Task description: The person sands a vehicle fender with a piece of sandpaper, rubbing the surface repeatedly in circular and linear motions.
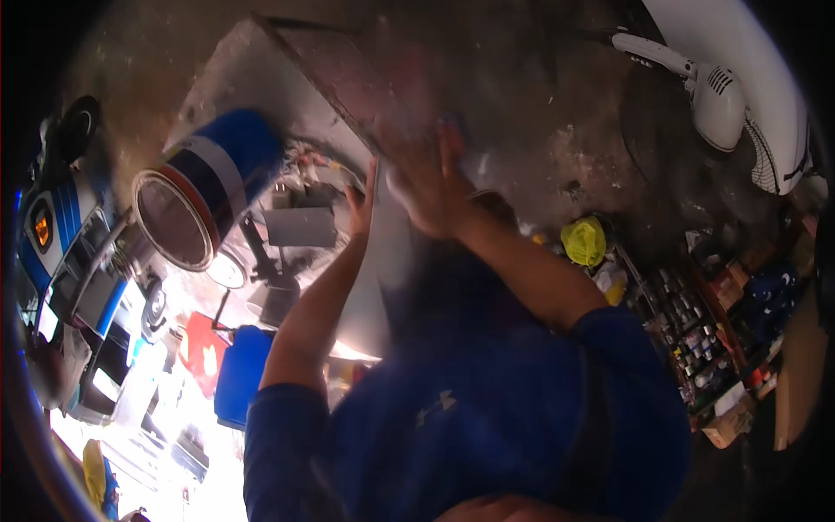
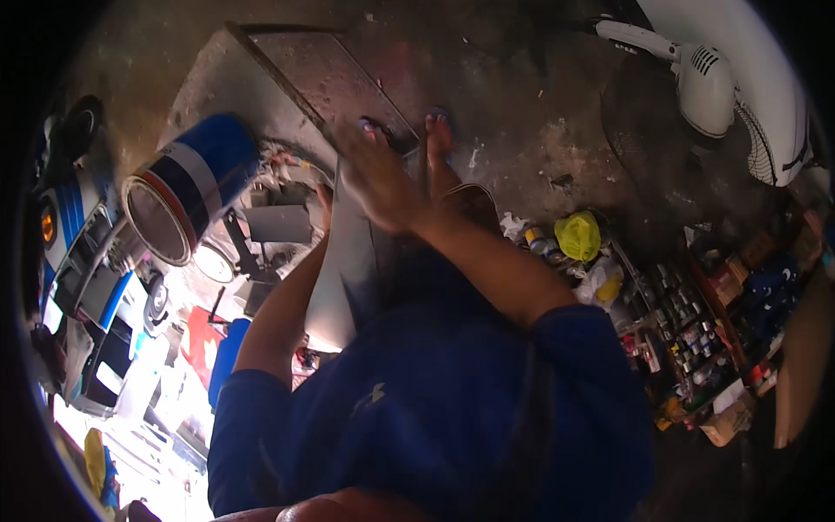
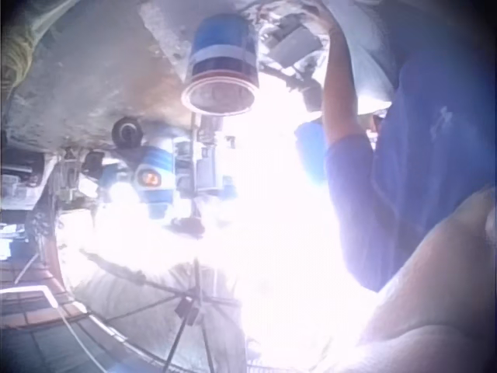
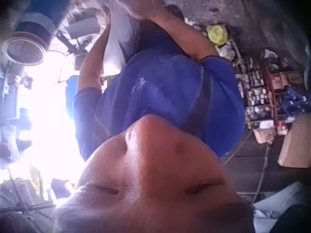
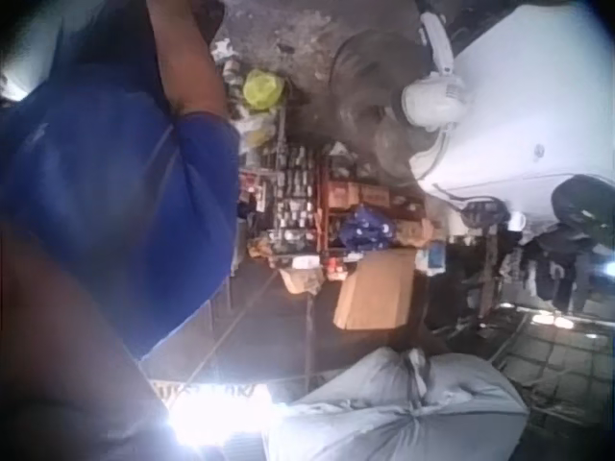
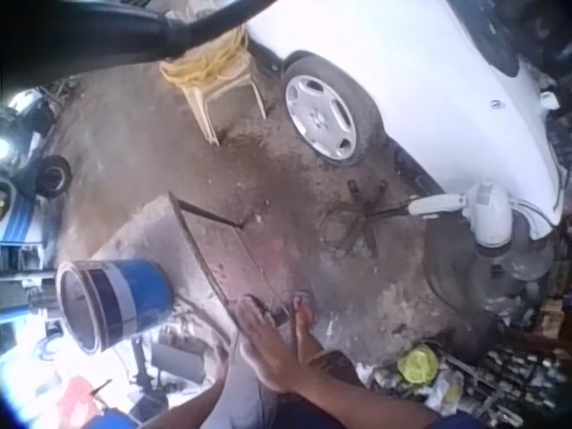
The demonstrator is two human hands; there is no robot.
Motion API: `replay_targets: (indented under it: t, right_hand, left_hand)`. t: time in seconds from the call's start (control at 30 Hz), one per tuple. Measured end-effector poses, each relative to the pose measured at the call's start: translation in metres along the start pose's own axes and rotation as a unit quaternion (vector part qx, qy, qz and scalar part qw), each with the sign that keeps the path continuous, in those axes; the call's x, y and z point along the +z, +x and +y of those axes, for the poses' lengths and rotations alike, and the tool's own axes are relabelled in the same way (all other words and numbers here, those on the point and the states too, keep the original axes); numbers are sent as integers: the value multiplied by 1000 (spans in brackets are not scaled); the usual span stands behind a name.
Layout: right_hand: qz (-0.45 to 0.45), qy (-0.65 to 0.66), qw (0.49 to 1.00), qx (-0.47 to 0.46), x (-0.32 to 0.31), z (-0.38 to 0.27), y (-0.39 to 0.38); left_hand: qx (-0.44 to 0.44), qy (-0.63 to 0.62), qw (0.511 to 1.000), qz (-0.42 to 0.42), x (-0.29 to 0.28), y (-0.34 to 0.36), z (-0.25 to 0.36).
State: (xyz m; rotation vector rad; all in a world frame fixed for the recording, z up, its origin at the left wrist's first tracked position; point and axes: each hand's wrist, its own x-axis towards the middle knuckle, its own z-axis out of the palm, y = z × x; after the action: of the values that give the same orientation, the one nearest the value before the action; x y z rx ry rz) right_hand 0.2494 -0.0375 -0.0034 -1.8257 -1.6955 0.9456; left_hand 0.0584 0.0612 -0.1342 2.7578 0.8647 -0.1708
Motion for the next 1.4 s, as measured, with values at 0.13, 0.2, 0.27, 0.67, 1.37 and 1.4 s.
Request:
replay_targets:
  t: [0.13, 0.2, 0.27, 0.67, 1.37, 1.4]
  right_hand:
    - [170, 194, 966, 7, 37, -20, -42]
    - [128, 199, 971, 27, 34, -10, -35]
    - [143, 173, 974, 33, 25, 11, -10]
    - [112, 85, 988, 57, 16, 5, -5]
    - [48, 144, 988, -14, 1, -24, -29]
    - [71, 157, 985, -28, 0, -24, -25]
  left_hand:
    - [-10, 2, 1000, 1, 4, -4, 1]
    - [-10, 0, 1000, 8, 6, -2, 1]
    - [-8, -1, 1000, 3, 4, -4, -1]
    - [-14, 9, 1000, 6, 5, -9, -7]
    - [-20, 19, 999, 18, 5, -12, -11]
    - [-23, 21, 999, 17, 4, -15, -12]
